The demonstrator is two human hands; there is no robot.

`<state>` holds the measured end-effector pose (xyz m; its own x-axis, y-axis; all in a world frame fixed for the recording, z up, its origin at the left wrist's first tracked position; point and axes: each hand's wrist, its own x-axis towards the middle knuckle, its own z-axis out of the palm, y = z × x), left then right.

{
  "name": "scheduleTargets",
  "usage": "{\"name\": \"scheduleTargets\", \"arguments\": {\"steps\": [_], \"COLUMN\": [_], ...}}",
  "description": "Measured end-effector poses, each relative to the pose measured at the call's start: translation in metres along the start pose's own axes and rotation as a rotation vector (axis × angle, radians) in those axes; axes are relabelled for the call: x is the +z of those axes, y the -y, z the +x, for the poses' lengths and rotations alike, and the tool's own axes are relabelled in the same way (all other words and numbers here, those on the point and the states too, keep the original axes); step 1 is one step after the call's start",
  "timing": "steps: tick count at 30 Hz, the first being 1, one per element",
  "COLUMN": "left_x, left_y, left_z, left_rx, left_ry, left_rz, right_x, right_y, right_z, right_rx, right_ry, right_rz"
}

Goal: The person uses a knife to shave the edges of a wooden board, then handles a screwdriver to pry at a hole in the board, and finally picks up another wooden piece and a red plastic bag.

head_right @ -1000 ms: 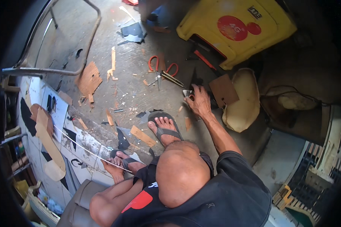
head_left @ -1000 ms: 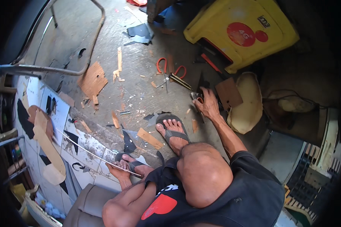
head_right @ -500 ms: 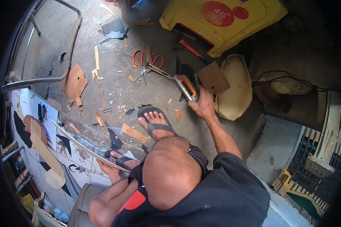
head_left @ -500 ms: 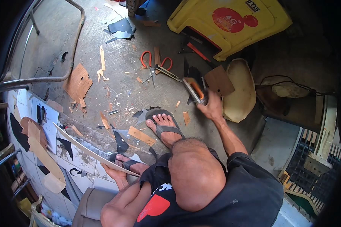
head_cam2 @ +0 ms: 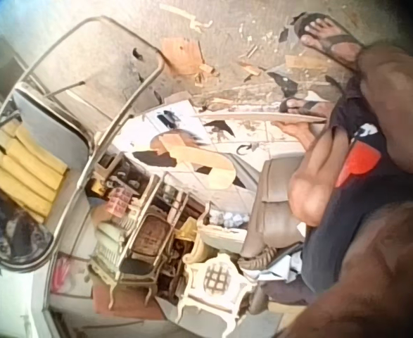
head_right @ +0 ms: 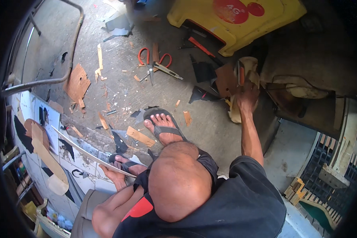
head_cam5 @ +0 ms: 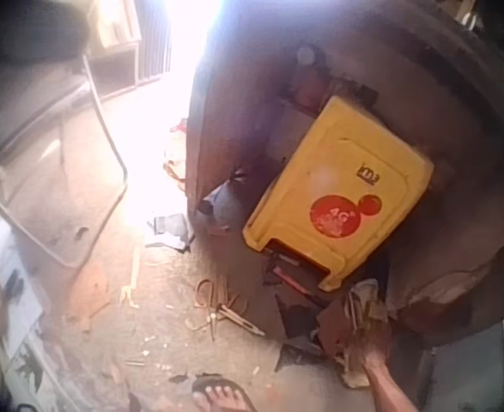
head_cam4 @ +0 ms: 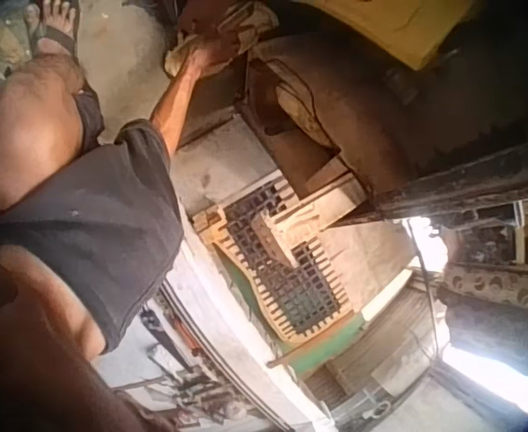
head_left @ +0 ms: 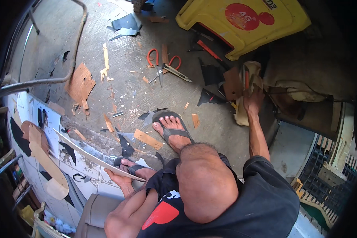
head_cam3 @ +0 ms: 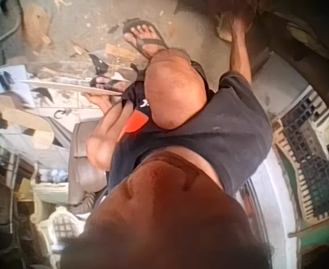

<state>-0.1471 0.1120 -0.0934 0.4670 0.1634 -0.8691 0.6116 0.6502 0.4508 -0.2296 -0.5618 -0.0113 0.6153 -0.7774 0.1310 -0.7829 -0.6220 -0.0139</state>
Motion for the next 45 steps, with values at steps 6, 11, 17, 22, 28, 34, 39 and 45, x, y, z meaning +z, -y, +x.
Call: {"name": "scheduleTargets", "arguments": {"steps": [6, 11, 17, 22, 28, 34, 39, 45], "left_x": [0.048, 0.095, 0.140, 0.143, 0.138, 0.132, 0.118, 0.113], "left_y": [-0.030, -0.073, -0.104, -0.108, -0.114, -0.120, -0.126, -0.099], "left_z": [-0.096, -0.208, -0.264, -0.279, -0.290, -0.294, -0.296, -0.224], "left_rx": [0.005, 0.049, 0.124, 0.149, 0.186, 0.214, 0.262, 0.337], "left_ry": [0.112, 0.267, 0.426, 0.482, 0.506, 0.546, 0.598, 0.719], "left_rz": [0.153, 0.433, 0.699, 0.770, 0.825, 0.868, 0.900, 0.917], "right_x": [0.009, 0.021, 0.019, 0.049, 0.056, 0.041, 0.051, 0.067], "right_y": [0.099, 0.206, 0.328, 0.378, 0.379, 0.404, 0.411, 0.389], "right_z": [-0.049, -0.074, -0.102, -0.167, -0.196, -0.160, -0.181, -0.175], "right_rx": [-0.183, -0.367, -0.863, -1.592, -1.942, -1.371, -1.306, 0.152], "right_ry": [0.298, 0.445, 0.743, 0.938, 0.706, 0.468, 0.927, 1.730], "right_rz": [0.462, 0.653, 0.715, 0.440, 0.166, 0.596, 0.700, 1.369]}}
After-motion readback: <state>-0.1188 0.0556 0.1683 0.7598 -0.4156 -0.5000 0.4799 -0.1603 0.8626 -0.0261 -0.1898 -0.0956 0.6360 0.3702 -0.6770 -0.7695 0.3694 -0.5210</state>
